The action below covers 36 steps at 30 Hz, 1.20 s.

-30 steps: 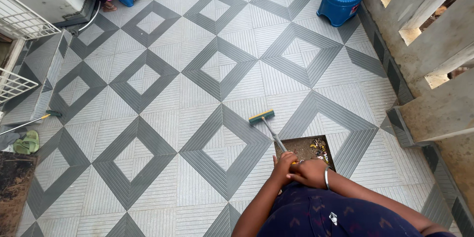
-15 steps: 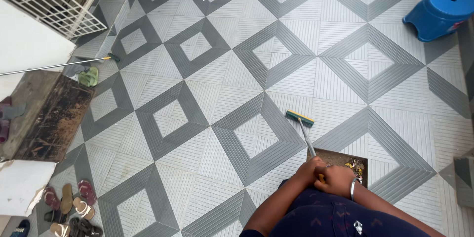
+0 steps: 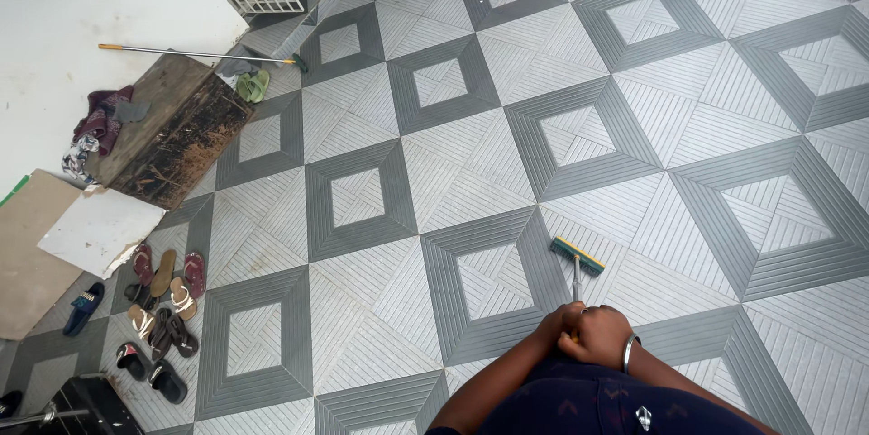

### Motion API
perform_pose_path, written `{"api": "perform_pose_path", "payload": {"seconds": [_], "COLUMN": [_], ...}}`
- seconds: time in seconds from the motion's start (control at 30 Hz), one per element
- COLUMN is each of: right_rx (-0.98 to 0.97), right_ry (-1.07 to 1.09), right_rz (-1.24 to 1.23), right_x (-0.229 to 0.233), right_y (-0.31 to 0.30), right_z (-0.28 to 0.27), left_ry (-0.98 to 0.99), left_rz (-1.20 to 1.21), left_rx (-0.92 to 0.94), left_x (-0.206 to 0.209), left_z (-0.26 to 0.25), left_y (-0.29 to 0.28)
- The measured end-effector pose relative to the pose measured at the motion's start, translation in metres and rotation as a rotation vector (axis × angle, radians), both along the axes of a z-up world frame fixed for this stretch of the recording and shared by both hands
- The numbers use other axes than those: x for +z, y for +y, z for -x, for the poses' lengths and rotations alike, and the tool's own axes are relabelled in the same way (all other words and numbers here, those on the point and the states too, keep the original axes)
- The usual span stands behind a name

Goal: The person sweeps a tiled floor using a long-handled brush, pushing dirt and debris from various areas toward a central hole in the floor.

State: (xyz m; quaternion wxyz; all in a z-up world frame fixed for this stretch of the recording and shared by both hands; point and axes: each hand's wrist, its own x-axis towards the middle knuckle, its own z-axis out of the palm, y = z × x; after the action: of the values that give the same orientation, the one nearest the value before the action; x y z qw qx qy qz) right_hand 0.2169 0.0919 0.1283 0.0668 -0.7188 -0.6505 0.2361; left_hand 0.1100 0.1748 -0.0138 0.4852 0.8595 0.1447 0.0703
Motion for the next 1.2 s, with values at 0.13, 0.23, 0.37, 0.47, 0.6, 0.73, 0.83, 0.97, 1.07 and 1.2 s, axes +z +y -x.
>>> {"api": "perform_pose_path", "payload": {"seconds": [0.13,0.23,0.37,0.47,0.6,0.73,0.83,0.97,1.07,1.2], "right_rx": [-0.034,-0.005,0.040,0.056,0.027,-0.023,-0.178,-0.407,-0.478,-0.421], "right_ry": [0.018,0.085,0.147,0.177,0.217,0.175,0.176,0.182,0.144,-0.090], "right_rz": [-0.068,-0.051,-0.142,-0.158,-0.215,-0.208,0.006,0.074,0.031,0.087], "right_x": [-0.008,-0.008,-0.011,-0.010,-0.014,-0.030,-0.037,-0.021,0.011,0.048], "right_y": [0.033,0.053,0.065,0.075,0.096,0.128,0.150,0.194,0.220,0.253], "right_z": [-0.046,-0.069,-0.102,-0.115,-0.136,-0.159,-0.188,-0.219,-0.238,-0.248], "left_ry": [-0.032,-0.048,-0.071,-0.079,-0.112,-0.203,-0.273,-0.191,-0.146,0.010], "left_rz": [-0.007,-0.001,0.000,-0.002,-0.010,-0.029,-0.039,0.105,0.215,0.509], "left_rx": [-0.025,-0.063,-0.131,-0.163,-0.207,-0.304,-0.348,-0.308,-0.444,-0.600], "left_x": [-0.007,-0.007,-0.015,-0.019,-0.026,-0.033,-0.034,-0.004,0.036,0.070], "left_z": [-0.050,-0.081,-0.113,-0.121,-0.143,-0.178,-0.211,-0.253,-0.279,-0.290], "left_y": [0.013,0.037,0.062,0.080,0.110,0.146,0.183,0.236,0.277,0.325]}}
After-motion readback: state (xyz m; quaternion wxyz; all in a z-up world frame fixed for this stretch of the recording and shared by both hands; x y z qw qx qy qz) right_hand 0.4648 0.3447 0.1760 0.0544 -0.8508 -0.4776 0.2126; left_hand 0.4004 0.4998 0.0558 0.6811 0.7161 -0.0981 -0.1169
